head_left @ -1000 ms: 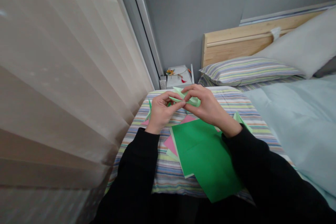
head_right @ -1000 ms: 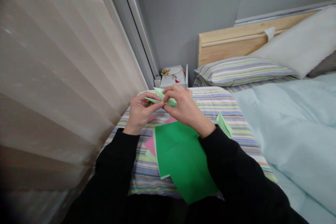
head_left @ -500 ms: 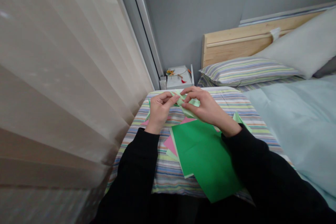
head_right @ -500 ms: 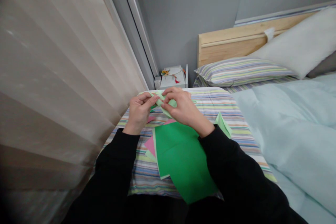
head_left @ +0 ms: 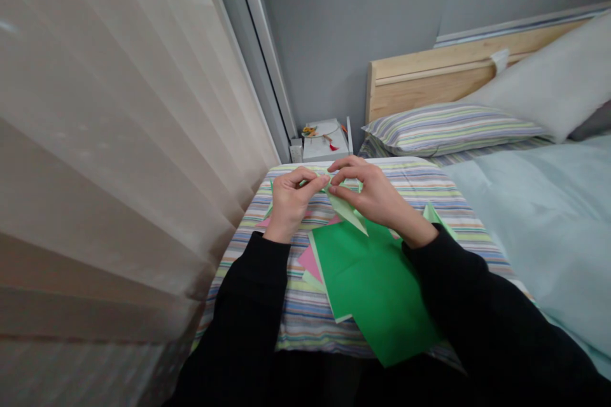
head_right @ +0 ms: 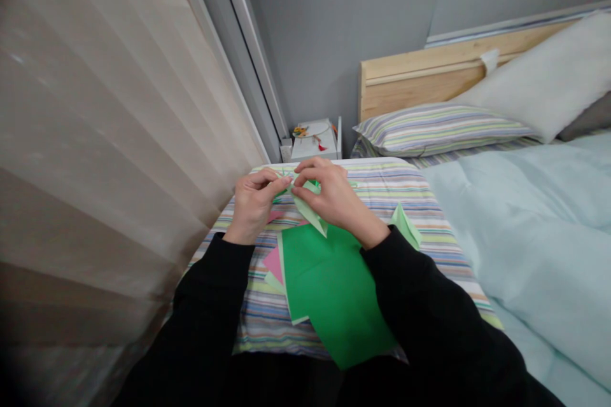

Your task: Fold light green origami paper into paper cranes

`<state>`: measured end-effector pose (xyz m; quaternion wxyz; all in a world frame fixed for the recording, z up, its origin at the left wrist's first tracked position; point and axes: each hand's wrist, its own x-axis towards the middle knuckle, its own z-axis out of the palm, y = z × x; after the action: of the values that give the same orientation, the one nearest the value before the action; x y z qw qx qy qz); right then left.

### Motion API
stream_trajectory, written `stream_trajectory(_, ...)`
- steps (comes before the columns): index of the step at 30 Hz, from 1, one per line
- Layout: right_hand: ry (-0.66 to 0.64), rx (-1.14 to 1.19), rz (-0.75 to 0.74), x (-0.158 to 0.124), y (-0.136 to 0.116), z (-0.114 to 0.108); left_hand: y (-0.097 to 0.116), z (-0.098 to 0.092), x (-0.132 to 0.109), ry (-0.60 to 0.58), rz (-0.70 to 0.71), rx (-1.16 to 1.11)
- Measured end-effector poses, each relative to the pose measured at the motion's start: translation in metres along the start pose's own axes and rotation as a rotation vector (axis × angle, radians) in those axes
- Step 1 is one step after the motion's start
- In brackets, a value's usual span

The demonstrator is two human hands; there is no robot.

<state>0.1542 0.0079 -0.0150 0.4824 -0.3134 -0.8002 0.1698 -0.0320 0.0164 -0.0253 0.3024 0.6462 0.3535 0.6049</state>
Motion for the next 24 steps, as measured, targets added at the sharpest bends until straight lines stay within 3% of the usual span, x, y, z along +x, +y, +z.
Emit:
stream_trajectory(16,-0.040,0.061,-0.016,0.0011,-0.0009,-0.0024,0.0061,0.0044,0.0004,-0.085,-0.270,-0.459)
stream_trajectory(24,-0.029,0.029,-0.022,0.0000,-0.0017,-0.0014,0.0027,0.0041,0.0010,-0.040,-0.248,-0.382)
